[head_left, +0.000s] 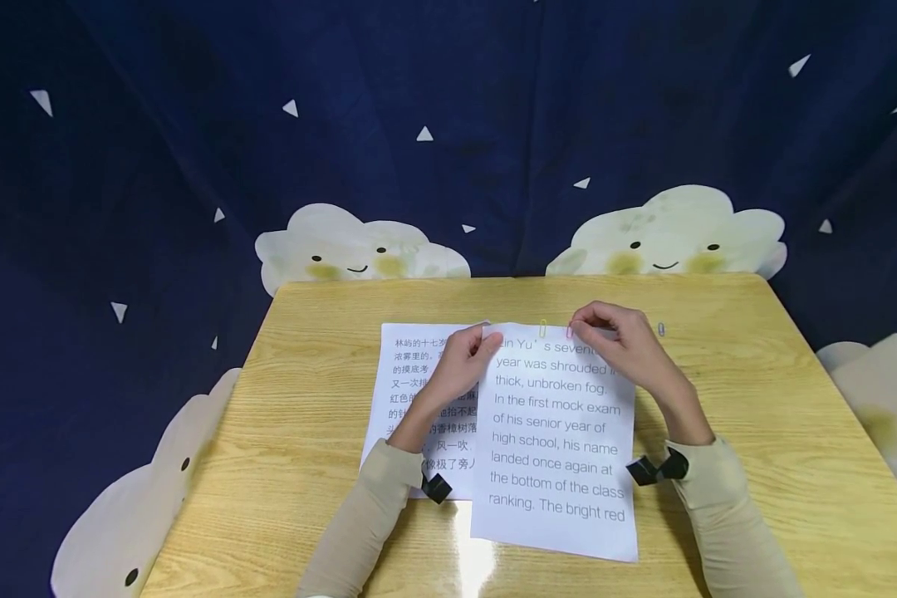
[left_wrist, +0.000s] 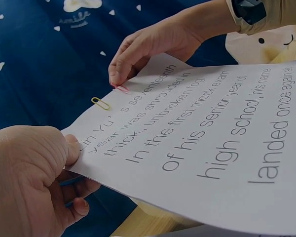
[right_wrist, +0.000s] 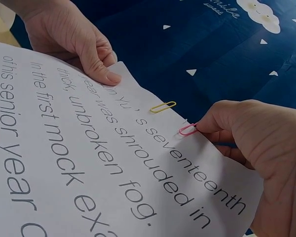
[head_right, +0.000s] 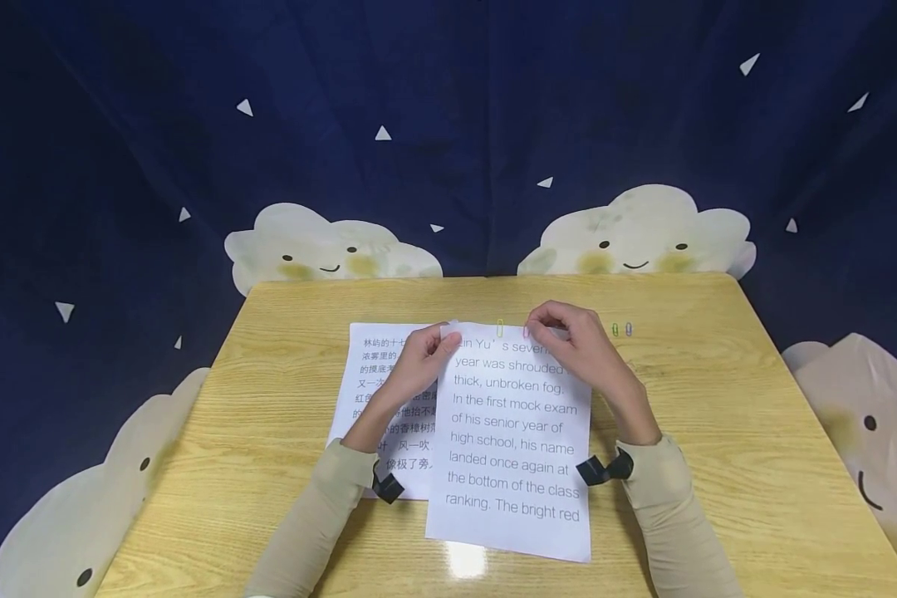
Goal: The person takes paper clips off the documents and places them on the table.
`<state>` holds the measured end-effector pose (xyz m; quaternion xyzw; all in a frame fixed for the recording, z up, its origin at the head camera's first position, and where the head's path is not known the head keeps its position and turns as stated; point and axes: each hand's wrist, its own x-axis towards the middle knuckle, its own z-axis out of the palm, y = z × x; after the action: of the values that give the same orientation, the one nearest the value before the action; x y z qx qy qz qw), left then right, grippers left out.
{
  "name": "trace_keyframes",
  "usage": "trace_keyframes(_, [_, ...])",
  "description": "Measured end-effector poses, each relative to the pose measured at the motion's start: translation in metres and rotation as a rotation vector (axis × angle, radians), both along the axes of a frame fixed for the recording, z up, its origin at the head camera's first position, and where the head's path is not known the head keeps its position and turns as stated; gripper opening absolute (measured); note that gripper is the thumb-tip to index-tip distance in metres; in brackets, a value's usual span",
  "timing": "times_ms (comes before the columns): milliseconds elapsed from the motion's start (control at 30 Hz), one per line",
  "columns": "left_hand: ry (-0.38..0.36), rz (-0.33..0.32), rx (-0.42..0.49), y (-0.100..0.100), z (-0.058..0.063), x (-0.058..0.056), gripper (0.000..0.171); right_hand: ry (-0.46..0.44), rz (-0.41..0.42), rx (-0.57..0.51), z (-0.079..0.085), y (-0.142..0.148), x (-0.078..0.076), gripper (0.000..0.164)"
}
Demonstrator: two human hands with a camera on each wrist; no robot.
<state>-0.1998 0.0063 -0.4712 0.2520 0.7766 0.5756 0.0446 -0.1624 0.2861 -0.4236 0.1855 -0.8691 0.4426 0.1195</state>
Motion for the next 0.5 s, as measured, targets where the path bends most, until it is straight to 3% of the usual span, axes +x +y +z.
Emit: trace_keyframes(500, [-0.022, -0.004, -0.006, -0.0005, -0.0017, -0.0008, 0.033, 0.014, -0.01, -0.009, -0.0033, 0.0013, 0.0003, 0.008])
